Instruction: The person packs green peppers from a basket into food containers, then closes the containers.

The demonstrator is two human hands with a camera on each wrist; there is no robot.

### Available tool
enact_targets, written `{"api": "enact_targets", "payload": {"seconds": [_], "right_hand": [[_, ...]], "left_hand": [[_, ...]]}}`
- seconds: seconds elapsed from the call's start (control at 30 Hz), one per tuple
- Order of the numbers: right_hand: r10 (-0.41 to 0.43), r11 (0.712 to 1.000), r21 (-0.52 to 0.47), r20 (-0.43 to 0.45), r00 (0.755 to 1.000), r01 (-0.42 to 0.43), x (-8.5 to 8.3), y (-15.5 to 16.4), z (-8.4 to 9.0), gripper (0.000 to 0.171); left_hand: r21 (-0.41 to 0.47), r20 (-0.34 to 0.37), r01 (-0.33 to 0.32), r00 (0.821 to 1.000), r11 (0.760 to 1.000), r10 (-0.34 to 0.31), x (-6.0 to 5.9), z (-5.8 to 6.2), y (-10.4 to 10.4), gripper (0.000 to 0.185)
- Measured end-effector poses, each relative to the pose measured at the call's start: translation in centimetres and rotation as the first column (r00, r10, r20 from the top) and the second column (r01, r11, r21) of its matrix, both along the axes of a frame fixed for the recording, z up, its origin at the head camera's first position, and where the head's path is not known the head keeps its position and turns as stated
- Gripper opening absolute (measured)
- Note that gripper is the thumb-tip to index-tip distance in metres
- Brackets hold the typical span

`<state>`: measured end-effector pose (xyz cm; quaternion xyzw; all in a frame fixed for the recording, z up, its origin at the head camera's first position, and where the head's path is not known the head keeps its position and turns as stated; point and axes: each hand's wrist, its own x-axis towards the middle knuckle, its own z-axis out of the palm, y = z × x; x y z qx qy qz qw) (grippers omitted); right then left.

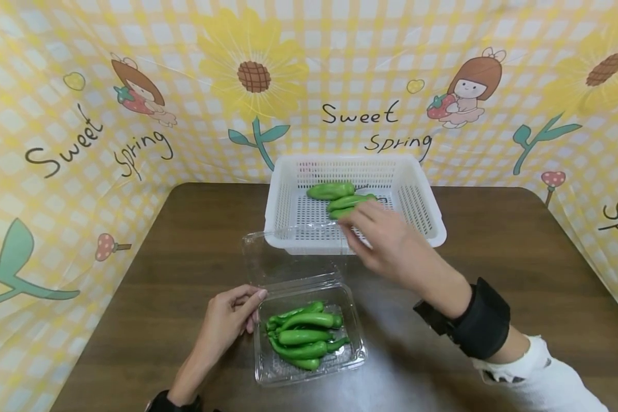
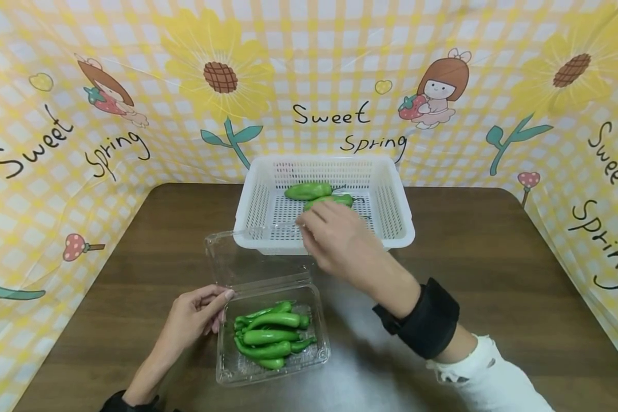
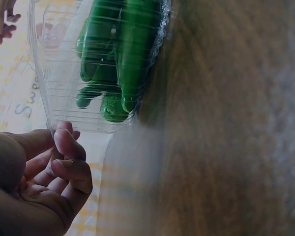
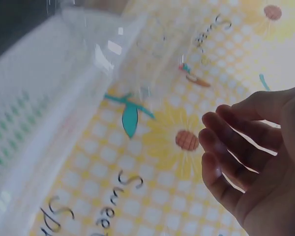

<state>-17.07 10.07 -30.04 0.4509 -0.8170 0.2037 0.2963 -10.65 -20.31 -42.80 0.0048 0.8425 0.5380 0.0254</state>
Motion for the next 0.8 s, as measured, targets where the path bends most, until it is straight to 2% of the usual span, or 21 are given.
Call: {"api": "enact_targets", "payload": {"seconds": [0.1, 0.23, 0.5, 0.63, 0.8], "right_hand": [[-0.030, 0.999, -0.018, 0.033, 0.999, 0.031, -1.4, 0.3, 1.4, 0.012], [-0.108, 0.994, 0.013, 0.041, 0.993, 0.107, -3.4, 0.7, 2.6, 0.011], [-0.181, 0.975, 0.137, 0.053, 0.982, 0.173, -7.4, 0.4, 2.6, 0.017], [-0.216, 0.956, 0.230, 0.134, 0.967, 0.182, -10.0, 0.1, 2.6, 0.022], [-0.222, 0.930, 0.347, 0.261, 0.939, 0.123, -13.4, -0.6, 2.9, 0.028]], "left_hand": [[-0.002, -0.004, -0.001, 1.000, 1.000, 0.001, 0.0, 0.0, -0.1, 0.022], [-0.006, -0.008, -0.002, 1.000, 1.000, 0.002, 0.0, 0.0, -0.1, 0.022], [-0.007, 0.003, -0.008, 1.000, 1.000, 0.008, 0.1, -0.2, -0.1, 0.019], [-0.009, 0.003, -0.006, 1.000, 1.000, 0.006, 0.1, -0.2, -0.1, 0.020], [-0.011, 0.003, -0.012, 1.000, 1.000, 0.012, 0.1, -0.3, -0.1, 0.019]]}}
